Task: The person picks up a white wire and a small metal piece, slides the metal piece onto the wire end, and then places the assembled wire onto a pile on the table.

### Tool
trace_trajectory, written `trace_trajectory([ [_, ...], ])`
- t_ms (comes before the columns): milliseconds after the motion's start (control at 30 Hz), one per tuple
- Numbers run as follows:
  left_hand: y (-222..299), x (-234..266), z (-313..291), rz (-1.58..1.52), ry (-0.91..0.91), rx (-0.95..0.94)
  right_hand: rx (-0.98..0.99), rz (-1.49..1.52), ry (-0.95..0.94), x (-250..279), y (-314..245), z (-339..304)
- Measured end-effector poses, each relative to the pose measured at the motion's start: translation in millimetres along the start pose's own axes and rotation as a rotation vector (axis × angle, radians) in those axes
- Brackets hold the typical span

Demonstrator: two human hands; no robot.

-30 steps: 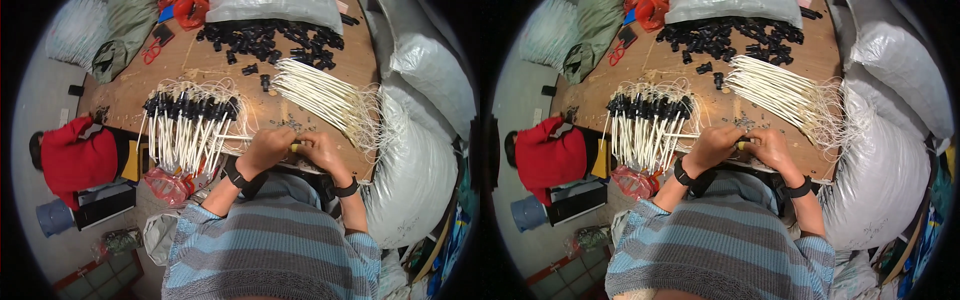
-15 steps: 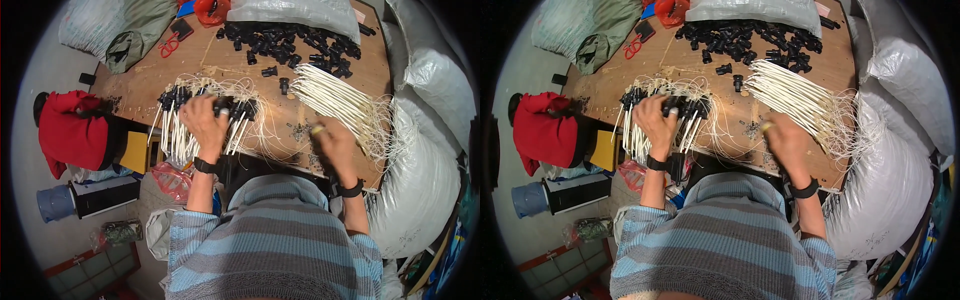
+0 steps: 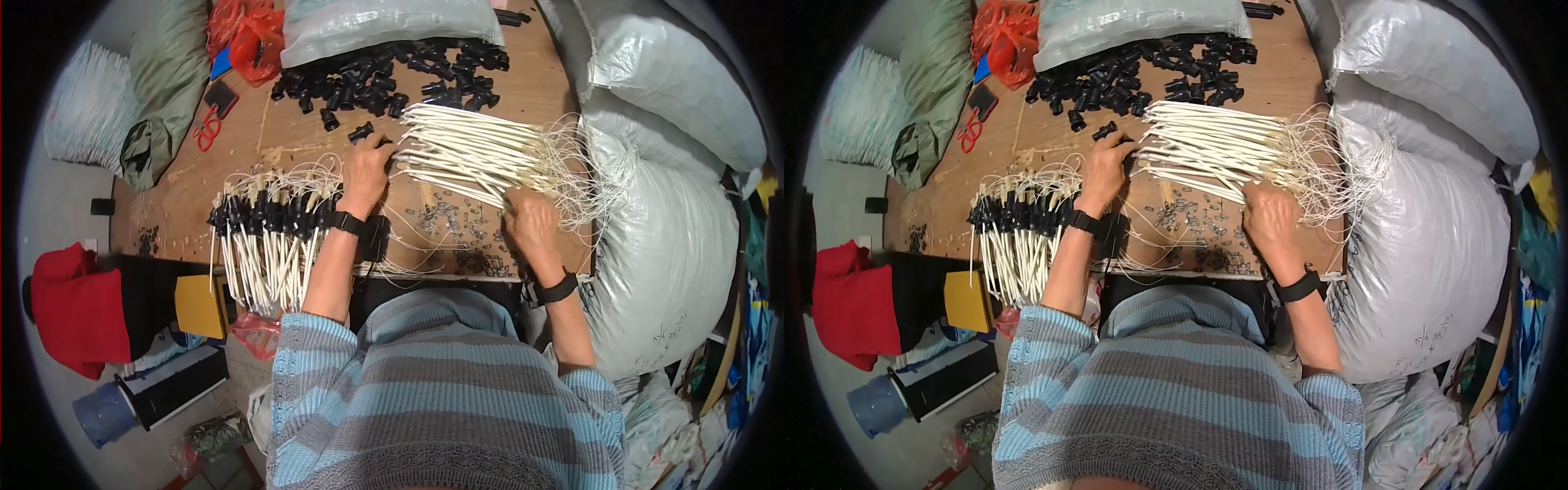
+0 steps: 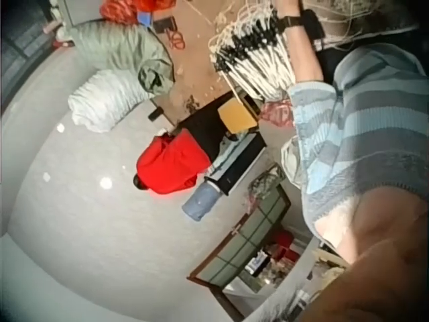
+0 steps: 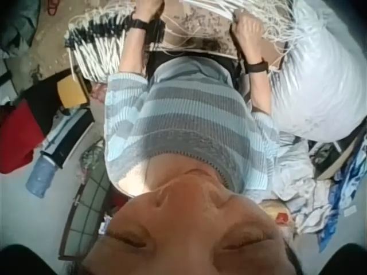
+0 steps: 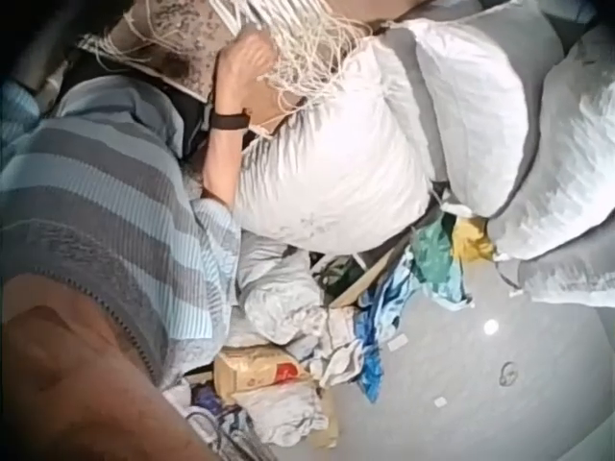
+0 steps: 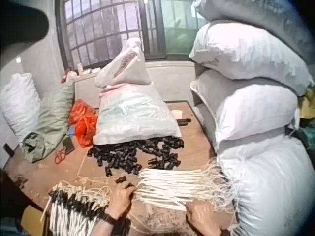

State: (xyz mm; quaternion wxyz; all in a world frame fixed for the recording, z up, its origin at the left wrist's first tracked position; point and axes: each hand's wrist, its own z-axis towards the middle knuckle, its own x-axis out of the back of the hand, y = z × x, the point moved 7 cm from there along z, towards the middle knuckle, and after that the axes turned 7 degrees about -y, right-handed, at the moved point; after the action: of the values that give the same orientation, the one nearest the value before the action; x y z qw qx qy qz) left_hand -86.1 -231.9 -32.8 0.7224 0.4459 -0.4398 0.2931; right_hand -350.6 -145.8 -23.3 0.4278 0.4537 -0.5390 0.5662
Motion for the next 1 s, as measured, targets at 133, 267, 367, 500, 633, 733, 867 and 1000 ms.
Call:
trace_trajectory([
  [133,9,-1,-7,0.075,-0.06,0.058,0.165,0.055,0.147,11,-7,0],
  [267,18,3,-12,0.134,-0.01,0.062,0.211,0.039,0.317,23,-4,25],
  [367,25,7,-22,-0.112,-0.051,0.062,0.311,0.044,0.306,31,-6,29],
  [500,45,30,-39,-0.305,0.096,0.132,0.187,0.347,-0.102,24,-12,3],
  [633,37,14,-52,-0.613,-0.026,0.295,0.024,0.837,-0.348,17,-13,-25],
  [733,29,5,-57,-0.628,-0.036,0.235,0.208,0.938,-0.175,17,-19,-34],
  [867,24,4,-58,-0.666,-0.069,0.309,0.215,0.853,-0.224,14,-14,-40],
  [1000,36,19,-55,-0.354,-0.128,0.051,0.285,0.718,-0.196,24,-17,-41],
])
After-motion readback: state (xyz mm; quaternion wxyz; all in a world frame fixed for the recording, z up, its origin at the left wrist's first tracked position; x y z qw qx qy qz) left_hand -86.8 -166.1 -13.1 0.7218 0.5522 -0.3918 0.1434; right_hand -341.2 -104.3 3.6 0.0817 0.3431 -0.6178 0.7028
